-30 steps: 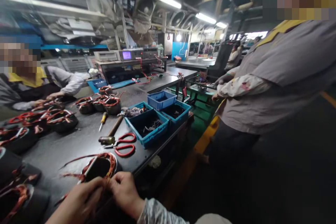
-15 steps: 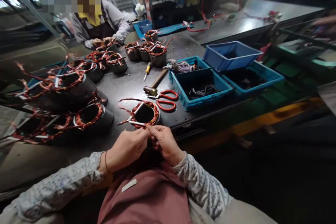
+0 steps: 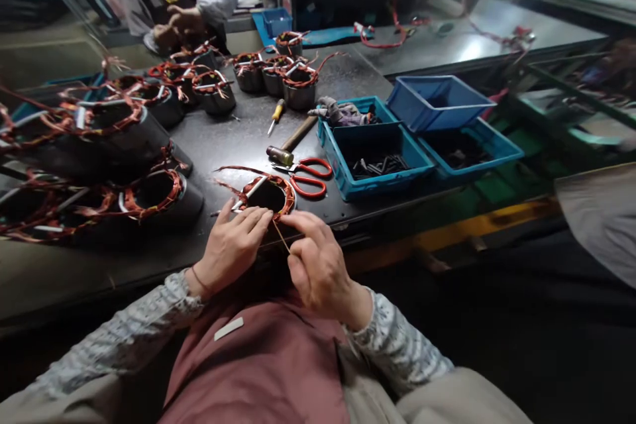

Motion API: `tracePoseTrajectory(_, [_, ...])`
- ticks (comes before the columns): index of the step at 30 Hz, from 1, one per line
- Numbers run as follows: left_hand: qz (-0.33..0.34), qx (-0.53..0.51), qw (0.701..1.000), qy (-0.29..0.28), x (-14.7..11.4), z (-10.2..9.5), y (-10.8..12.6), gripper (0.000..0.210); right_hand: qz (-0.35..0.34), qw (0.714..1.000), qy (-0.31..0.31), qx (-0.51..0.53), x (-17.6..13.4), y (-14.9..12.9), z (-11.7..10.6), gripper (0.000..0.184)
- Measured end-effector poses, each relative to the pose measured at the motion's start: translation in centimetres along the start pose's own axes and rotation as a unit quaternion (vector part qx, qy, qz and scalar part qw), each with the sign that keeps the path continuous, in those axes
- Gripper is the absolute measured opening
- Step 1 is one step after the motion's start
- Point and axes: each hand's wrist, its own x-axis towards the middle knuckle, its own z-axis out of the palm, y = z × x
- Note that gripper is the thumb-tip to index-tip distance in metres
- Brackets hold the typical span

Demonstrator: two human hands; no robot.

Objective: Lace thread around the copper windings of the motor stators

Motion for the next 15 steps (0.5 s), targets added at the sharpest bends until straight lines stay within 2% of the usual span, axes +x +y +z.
tracePoseTrajectory(2, [0.001, -0.001, 1.0, 0.012, -0.2, 0.6, -0.1, 0.031, 0.085, 0.987, 0.026, 0.132, 0.4, -0.3, 1.4, 0.016])
tracePoseTrajectory(3, [0.002, -0.005, 1.0, 0.011, -0.2, 0.8, -0.2, 0.029, 0.157, 0.963, 0.035, 0.217, 0.4, -0.6, 2.3, 0.021])
tracePoseTrajectory(5, [-0.004, -0.018, 1.0, -0.004, -0.3, 1.0, -0.5, 0.027, 0.288, 0.89, 0.057, 0.349, 0.1, -1.4, 4.0, 0.027])
tracePoseTrajectory(7, [-0.025, -0.036, 0.998, -0.036, -0.2, 1.3, -0.8, 0.027, 0.349, 0.843, 0.075, 0.404, -0.6, -2.2, 5.2, 0.03])
tracePoseTrajectory(10, [-0.06, -0.074, 0.99, -0.106, 0.2, 1.1, -1.3, 0.03, 0.368, 0.82, 0.106, 0.426, -1.2, -3.2, 5.6, 0.034])
tracePoseTrajectory(11, [-0.059, -0.078, 0.989, -0.109, 0.4, 0.5, -1.3, 0.031, 0.373, 0.814, 0.118, 0.429, -1.1, -3.5, 5.5, 0.035])
tracePoseTrajectory(13, [-0.028, -0.079, 0.993, -0.086, 0.6, -1.2, -0.8, 0.031, 0.379, 0.815, 0.132, 0.418, -0.5, -4.3, 5.1, 0.036])
tracePoseTrajectory(15, [0.006, -0.062, 0.997, -0.045, 0.2, -2.4, -0.2, 0.039, 0.35, 0.846, 0.133, 0.379, 0.6, -5.0, 4.8, 0.034])
